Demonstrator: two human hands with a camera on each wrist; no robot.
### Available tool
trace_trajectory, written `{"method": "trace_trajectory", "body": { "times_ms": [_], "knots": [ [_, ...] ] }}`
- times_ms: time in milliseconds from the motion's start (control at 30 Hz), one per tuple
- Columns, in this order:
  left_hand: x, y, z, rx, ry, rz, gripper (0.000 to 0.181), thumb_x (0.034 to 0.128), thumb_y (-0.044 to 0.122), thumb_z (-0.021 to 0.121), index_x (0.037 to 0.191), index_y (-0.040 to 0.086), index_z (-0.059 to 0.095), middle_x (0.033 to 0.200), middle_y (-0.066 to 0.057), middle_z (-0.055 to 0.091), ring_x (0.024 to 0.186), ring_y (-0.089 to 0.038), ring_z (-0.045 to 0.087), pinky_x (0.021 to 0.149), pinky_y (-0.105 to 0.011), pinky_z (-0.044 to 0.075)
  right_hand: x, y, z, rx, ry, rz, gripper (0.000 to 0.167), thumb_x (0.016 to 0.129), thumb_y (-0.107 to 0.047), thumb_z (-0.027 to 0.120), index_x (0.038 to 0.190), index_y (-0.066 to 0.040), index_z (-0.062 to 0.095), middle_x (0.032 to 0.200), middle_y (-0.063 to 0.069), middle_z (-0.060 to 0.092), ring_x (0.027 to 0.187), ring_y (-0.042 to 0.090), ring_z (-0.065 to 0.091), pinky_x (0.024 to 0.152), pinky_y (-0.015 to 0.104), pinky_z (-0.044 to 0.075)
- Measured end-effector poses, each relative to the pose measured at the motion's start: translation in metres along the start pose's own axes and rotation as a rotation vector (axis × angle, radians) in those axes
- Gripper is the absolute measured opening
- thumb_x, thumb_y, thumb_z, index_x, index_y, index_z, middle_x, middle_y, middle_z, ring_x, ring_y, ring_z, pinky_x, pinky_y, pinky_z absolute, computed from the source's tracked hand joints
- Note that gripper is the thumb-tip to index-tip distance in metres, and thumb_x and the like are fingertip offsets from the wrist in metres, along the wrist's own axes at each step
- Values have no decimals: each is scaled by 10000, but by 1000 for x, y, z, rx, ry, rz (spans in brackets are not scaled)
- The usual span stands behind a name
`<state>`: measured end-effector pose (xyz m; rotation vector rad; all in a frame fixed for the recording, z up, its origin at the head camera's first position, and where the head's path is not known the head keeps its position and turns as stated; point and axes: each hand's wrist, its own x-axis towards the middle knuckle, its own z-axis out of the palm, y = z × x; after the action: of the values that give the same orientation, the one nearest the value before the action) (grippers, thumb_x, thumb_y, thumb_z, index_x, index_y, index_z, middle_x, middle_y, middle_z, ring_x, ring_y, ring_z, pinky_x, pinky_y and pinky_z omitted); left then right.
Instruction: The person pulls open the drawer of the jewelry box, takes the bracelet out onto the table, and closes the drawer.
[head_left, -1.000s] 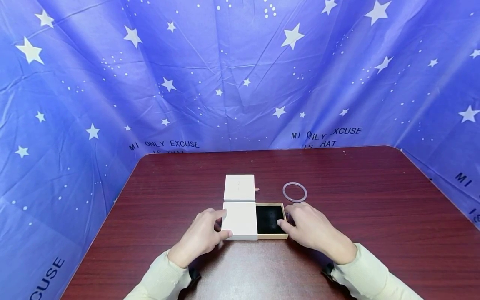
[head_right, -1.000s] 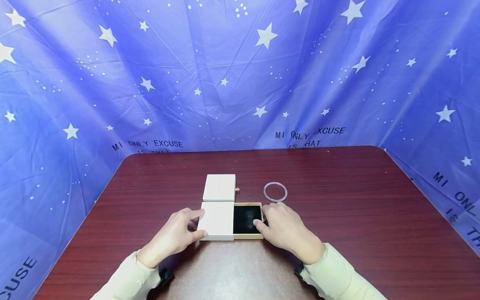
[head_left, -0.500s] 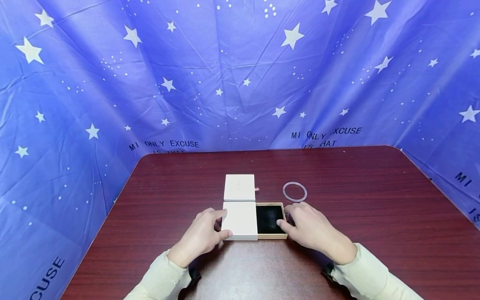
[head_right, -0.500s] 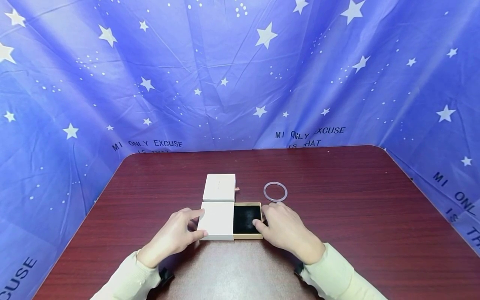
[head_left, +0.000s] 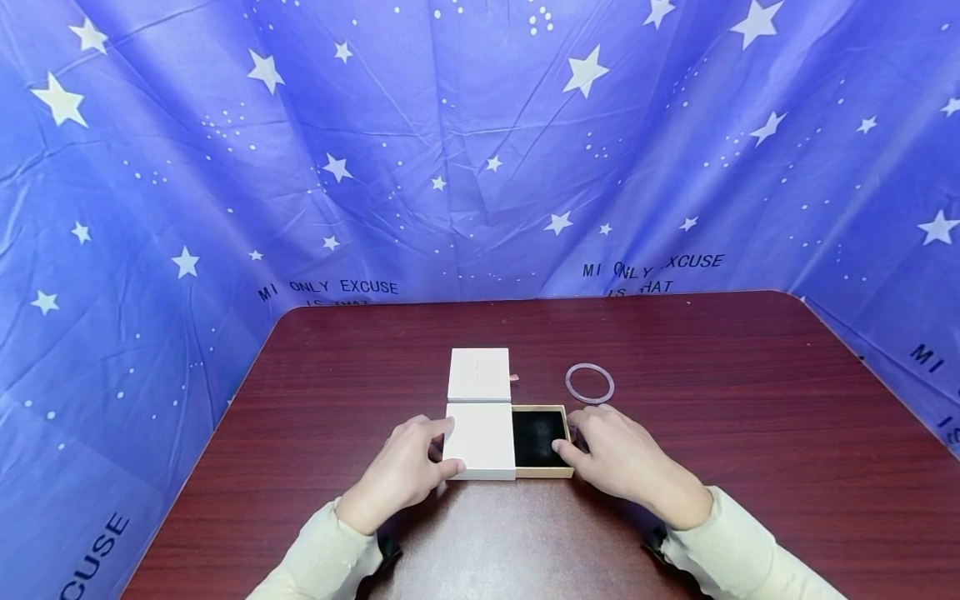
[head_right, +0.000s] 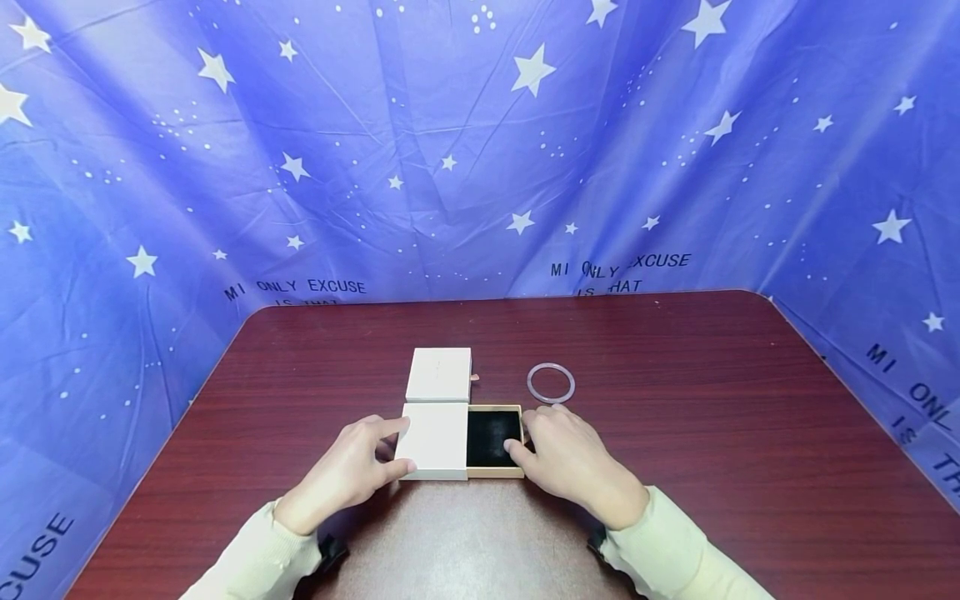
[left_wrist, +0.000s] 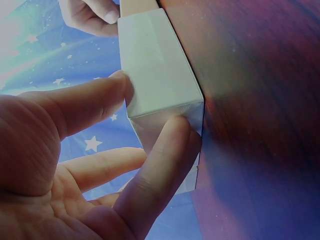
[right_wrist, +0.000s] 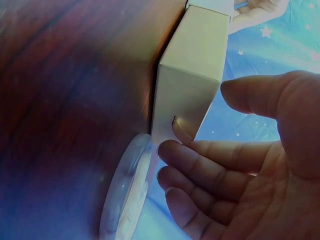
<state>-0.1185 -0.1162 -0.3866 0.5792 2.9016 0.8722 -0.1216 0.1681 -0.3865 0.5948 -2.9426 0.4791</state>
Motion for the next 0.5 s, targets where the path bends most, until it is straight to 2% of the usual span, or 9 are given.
{"method": "trace_trajectory", "body": {
  "times_ms": [500],
  "knots": [
    [0,0,1,8,5,4,484,784,240,786,1195,37,629,862,-25,574,739,-133,569,724,-315,474,0,0,2,-11,-11,-3,274,852,-341,659,671,-215,496,630,-99,463,673,119,468,576,310,384]
  ]
}}
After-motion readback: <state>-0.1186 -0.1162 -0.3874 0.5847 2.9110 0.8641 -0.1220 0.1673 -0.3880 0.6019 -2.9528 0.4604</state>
